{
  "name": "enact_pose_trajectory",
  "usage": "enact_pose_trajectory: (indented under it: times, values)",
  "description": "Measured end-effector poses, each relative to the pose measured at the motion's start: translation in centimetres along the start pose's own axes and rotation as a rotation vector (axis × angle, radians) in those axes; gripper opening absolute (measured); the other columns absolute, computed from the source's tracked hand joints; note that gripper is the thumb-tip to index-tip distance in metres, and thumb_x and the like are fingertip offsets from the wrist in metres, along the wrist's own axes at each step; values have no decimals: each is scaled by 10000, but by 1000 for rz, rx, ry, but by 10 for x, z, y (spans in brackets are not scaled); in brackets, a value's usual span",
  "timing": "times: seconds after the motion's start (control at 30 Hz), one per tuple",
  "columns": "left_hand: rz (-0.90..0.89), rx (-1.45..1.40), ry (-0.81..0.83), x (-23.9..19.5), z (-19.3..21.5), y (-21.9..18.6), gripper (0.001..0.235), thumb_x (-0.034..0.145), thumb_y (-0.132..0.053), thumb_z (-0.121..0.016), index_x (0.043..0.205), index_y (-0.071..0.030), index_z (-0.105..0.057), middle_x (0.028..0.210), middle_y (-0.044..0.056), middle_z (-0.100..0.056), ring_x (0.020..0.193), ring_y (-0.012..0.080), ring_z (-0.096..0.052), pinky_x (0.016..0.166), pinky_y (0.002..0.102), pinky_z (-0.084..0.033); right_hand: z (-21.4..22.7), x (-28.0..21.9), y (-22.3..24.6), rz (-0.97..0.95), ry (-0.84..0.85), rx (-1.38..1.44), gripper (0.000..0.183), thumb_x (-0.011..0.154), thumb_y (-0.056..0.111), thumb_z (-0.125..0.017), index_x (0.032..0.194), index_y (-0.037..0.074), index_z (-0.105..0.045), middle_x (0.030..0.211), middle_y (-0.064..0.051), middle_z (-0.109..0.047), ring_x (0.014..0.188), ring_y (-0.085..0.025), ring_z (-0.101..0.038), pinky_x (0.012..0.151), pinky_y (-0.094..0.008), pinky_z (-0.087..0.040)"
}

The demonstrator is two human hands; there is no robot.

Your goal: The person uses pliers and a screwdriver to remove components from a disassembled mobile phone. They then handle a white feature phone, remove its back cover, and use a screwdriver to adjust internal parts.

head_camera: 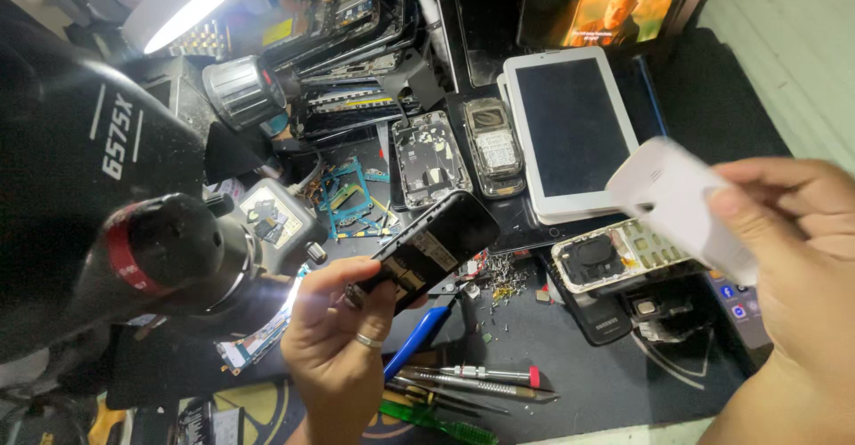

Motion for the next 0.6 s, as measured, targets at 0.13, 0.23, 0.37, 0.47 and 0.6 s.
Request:
enact_pose_trajectory:
  times: [0.13,0.23,0.37,0.47,0.6]
  values:
    - [17,8,20,2,-6,2,254,982,107,-596,1230,56,-581,1091,162,-690,975,225,-726,844,400,-667,-2,-2,-11,-2,210,-288,150,933,42,-696,1070,12,-750,990,-78,-711,899,-145,-681,801,-292,-529]
    - [20,41,34,3,-8,3,247,986,110,-605,1227,58,-589,1107,157,-666,979,224,-714,839,408,-658,-4,1,-10,86,252,-416,144,877,68,-740,1010,47,-793,953,-60,-687,909,-134,-653,802,-280,-495]
    - [45,0,59,0,-5,6,240,1002,100,-594,1238,57,-588,1120,168,-668,1003,225,-711,862,414,-654,-11,2,-11,93,192,-605,171,839,139,-793,1007,117,-818,991,-50,-656,875,-184,-646,716,-301,-515]
    - [74,-32,57,-2,-4,9,232,997,96,-587,1227,59,-587,1161,150,-635,1043,215,-695,878,422,-667,-17,1,-7,281,126,-792,170,816,201,-824,977,149,-811,971,-48,-666,974,-256,-625,848,-366,-496]
    - [60,-4,84,-2,-3,8,237,1003,97,-591,1237,60,-584,1198,140,-618,1058,210,-684,901,413,-654,-22,1,-9,314,86,-835,139,816,217,-826,943,162,-811,954,-38,-662,959,-279,-612,871,-417,-493]
Point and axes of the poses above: each hand's wrist, its own x-axis towards the middle knuckle, its own z-axis out of the back of the hand, y = z × x, the point moved 4 cm from there along x, towards the middle knuckle
